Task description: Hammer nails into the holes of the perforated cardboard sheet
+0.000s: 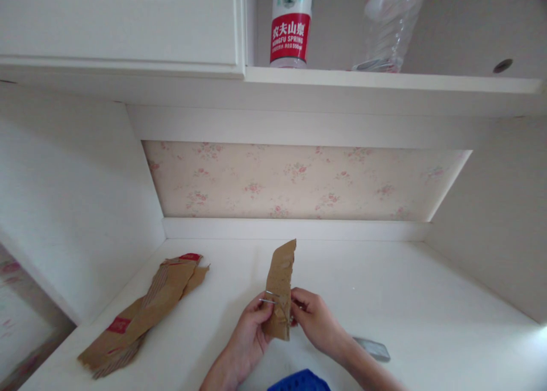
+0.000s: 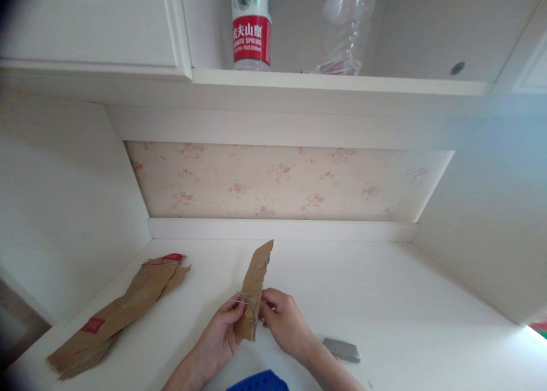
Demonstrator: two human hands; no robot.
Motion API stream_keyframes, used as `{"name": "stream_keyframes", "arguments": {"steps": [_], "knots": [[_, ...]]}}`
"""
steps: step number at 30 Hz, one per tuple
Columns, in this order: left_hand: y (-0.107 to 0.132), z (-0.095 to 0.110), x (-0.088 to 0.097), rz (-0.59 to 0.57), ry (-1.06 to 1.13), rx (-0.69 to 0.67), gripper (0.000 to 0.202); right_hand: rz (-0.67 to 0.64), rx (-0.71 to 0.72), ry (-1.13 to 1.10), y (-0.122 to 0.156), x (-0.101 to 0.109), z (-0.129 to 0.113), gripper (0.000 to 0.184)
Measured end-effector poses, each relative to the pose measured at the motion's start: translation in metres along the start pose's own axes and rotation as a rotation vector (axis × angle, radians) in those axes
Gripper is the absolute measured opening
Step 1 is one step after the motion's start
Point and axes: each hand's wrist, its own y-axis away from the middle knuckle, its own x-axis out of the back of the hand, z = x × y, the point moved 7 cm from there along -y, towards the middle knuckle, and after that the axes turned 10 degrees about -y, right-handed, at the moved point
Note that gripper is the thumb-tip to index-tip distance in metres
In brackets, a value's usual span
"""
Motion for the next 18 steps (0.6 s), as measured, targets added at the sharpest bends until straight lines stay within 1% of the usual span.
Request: {"name": "stream_keyframes", "arguments": {"steps": [4,10,14,18], "knots": [[0.0,-0.002,-0.002,-0.025,-0.003,0.013,0.023,0.004,0.018,0.014,0.001,0.001,-0.002,0.025],[0.0,-0.002,-0.002,-0.04,0.008,0.006,0.023,-0.001,0.049,0.032,0.006,0.001,-0.008,0.015],[0.001,0.001,-0.001,-0.028,0.043,-0.017,0.025,-0.033,0.078,0.039,0.006,-0.004,-0.014,0.014],[0.006,0.009,-0.004,0.007,0.092,-0.041,0.022,-0.036,0.118,0.108,0.003,-0.008,-0.023,0.016]]}}
